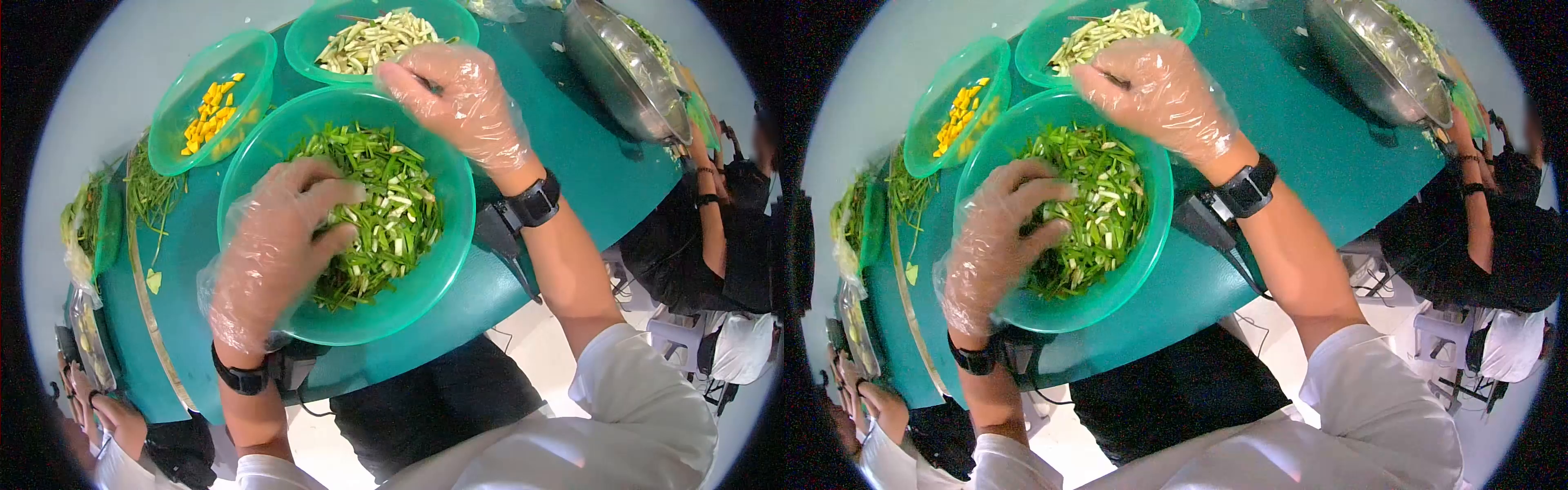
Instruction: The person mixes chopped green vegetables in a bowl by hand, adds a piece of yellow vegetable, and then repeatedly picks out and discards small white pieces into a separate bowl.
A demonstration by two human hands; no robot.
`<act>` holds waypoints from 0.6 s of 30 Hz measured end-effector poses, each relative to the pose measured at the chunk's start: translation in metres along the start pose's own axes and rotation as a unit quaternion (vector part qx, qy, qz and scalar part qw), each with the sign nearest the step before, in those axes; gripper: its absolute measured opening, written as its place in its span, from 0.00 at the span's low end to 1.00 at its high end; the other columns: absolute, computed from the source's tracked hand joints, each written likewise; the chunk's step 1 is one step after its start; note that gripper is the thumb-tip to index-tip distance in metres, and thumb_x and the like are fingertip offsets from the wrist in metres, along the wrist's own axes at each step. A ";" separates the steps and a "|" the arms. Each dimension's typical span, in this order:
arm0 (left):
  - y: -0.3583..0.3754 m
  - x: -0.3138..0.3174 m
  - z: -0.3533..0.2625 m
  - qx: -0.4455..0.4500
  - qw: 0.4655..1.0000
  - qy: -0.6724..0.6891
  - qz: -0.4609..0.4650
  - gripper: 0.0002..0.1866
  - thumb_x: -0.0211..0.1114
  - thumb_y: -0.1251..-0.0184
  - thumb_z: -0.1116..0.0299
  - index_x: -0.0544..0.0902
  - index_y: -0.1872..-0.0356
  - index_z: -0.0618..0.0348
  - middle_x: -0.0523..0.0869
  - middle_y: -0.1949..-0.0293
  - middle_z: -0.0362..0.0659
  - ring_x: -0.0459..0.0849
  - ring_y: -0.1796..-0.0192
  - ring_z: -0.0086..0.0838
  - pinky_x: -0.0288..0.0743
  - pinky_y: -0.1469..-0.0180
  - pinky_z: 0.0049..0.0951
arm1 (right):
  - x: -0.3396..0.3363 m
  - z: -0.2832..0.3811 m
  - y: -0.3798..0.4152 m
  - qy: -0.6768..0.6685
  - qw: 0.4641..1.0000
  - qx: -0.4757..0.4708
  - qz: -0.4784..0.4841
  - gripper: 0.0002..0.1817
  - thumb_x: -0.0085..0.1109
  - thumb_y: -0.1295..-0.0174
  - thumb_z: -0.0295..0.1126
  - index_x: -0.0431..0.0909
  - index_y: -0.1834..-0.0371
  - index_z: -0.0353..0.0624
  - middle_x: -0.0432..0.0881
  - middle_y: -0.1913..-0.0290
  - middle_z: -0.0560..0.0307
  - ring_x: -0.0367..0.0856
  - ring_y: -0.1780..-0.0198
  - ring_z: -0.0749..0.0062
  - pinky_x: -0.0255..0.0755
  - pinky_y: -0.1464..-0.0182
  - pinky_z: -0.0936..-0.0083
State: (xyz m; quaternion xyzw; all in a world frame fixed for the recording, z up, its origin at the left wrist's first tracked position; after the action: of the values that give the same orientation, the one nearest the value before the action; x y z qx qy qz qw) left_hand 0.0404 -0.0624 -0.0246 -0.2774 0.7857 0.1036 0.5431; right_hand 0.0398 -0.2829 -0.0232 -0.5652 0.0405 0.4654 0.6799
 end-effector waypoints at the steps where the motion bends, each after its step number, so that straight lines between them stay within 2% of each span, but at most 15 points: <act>1: 0.000 -0.003 0.001 -0.005 1.000 0.010 -0.009 0.21 0.79 0.44 0.70 0.88 0.47 0.51 0.86 0.43 0.47 0.84 0.40 0.48 0.78 0.36 0.44 | 0.000 0.001 0.000 -0.004 1.000 -0.006 -0.005 0.12 0.70 0.32 0.32 0.83 0.70 0.37 0.78 0.75 0.49 0.76 0.74 0.57 0.71 0.67 0.64; 3: 0.001 -0.009 0.003 -0.015 0.999 0.030 -0.024 0.18 0.78 0.43 0.70 0.89 0.50 0.52 0.88 0.48 0.46 0.85 0.43 0.48 0.79 0.39 0.43 | 0.000 0.003 0.000 -0.013 1.000 -0.015 -0.017 0.12 0.70 0.32 0.32 0.82 0.71 0.37 0.77 0.76 0.49 0.76 0.74 0.56 0.71 0.67 0.64; 6: 0.000 -0.011 0.008 -0.004 0.999 0.034 -0.042 0.17 0.77 0.42 0.71 0.88 0.51 0.54 0.88 0.49 0.46 0.86 0.44 0.47 0.80 0.40 0.44 | 0.001 0.002 -0.001 -0.024 0.999 -0.023 -0.014 0.13 0.70 0.32 0.32 0.81 0.72 0.37 0.77 0.76 0.50 0.76 0.74 0.55 0.71 0.68 0.64; 9: 0.000 -0.012 0.007 -0.005 0.999 0.028 -0.038 0.16 0.76 0.42 0.72 0.88 0.51 0.54 0.89 0.49 0.46 0.86 0.44 0.47 0.80 0.40 0.44 | 0.001 0.003 -0.002 -0.047 0.999 -0.003 -0.020 0.17 0.66 0.31 0.37 0.78 0.76 0.40 0.79 0.74 0.45 0.80 0.70 0.45 0.74 0.65 0.55; 12: 0.000 -0.013 0.006 -0.018 0.999 0.008 -0.042 0.15 0.75 0.43 0.72 0.89 0.52 0.53 0.88 0.48 0.47 0.85 0.42 0.47 0.79 0.40 0.44 | 0.003 0.001 -0.001 -0.046 0.999 0.007 -0.016 0.17 0.67 0.31 0.37 0.78 0.76 0.40 0.79 0.74 0.46 0.81 0.70 0.46 0.75 0.64 0.55; 18: 0.004 -0.007 -0.001 0.044 0.997 -0.009 -0.058 0.13 0.74 0.43 0.71 0.90 0.55 0.53 0.85 0.44 0.47 0.82 0.39 0.48 0.78 0.38 0.46 | 0.002 0.001 0.001 -0.038 0.999 0.022 -0.004 0.18 0.66 0.31 0.38 0.77 0.76 0.39 0.77 0.75 0.44 0.78 0.71 0.44 0.72 0.66 0.54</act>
State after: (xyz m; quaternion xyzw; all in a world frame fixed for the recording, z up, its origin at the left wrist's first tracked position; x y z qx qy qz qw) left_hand 0.0392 -0.0574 -0.0185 -0.2978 0.7668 0.0400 0.5672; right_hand 0.0402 -0.2804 -0.0245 -0.5319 0.0223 0.4828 0.6953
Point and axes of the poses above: each hand's wrist, its own y-axis away from the middle knuckle, its own x-axis out of the palm, z = x × y, the point moved 5 cm from there along -y, towards the middle knuckle
